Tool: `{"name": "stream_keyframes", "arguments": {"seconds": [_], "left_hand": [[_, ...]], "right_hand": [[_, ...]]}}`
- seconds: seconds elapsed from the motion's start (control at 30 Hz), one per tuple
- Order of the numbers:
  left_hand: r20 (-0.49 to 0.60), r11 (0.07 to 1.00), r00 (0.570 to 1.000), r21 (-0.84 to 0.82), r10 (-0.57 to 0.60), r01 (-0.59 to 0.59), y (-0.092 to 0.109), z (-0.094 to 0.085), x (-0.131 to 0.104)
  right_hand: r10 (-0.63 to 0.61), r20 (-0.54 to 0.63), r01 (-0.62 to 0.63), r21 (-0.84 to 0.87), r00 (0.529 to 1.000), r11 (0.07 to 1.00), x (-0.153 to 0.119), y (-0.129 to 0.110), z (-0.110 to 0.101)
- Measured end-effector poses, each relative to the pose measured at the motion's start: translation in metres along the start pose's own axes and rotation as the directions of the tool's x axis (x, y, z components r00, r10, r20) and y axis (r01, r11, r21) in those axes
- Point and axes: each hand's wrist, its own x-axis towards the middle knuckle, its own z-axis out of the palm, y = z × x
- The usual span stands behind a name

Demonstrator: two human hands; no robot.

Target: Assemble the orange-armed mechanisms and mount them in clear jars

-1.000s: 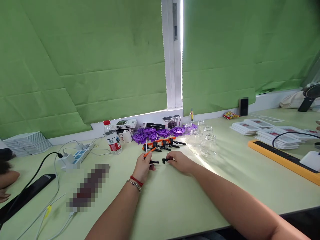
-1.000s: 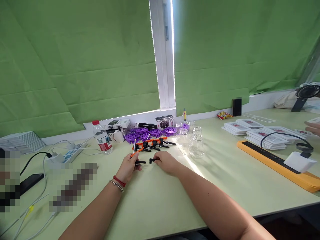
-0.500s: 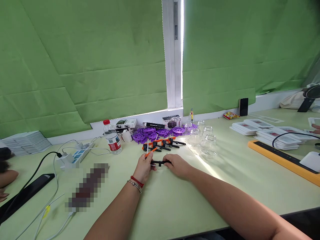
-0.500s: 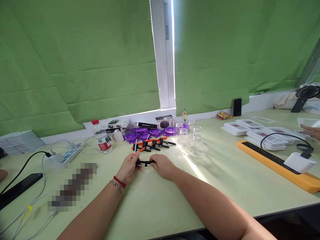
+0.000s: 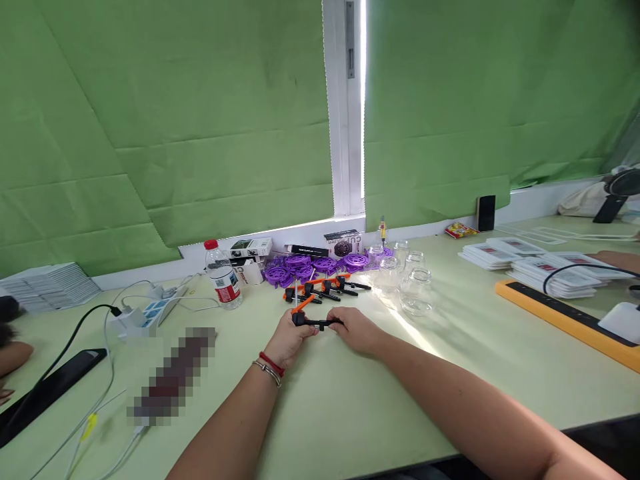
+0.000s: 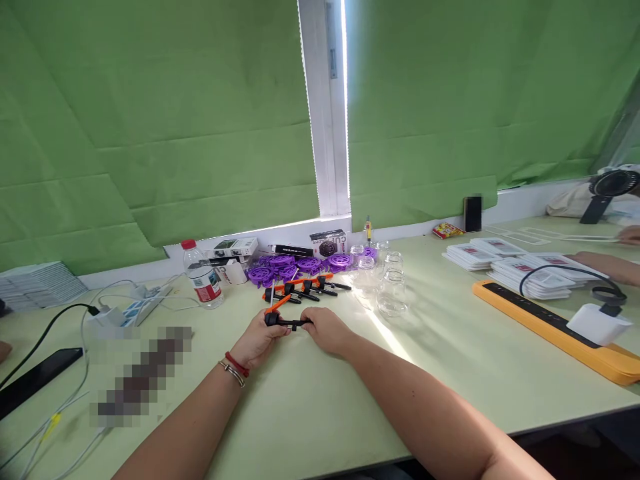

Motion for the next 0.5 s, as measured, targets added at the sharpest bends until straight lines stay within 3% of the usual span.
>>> {"name": "stream_keyframes", "arguments": {"seconds": [0.4, 0.5], "left_hand": [[0.064, 0.995, 0.998, 0.097, -0.004, -0.002, -0.0037, -0.0013, -0.0008], [0.02, 0.992, 1.0, 0.127, 0.001, -0.004, -0.0058, -0.0019, 0.0009]], "right_hand": [[0.014, -0.03, -0.013, 0.036, 0.999, 0.999, -0.0008, -0.0008, 0.0051], [0.053, -0.017, -0.052, 0.078, 0.998, 0.996, -0.0018, -0.0032, 0.0067]]}}
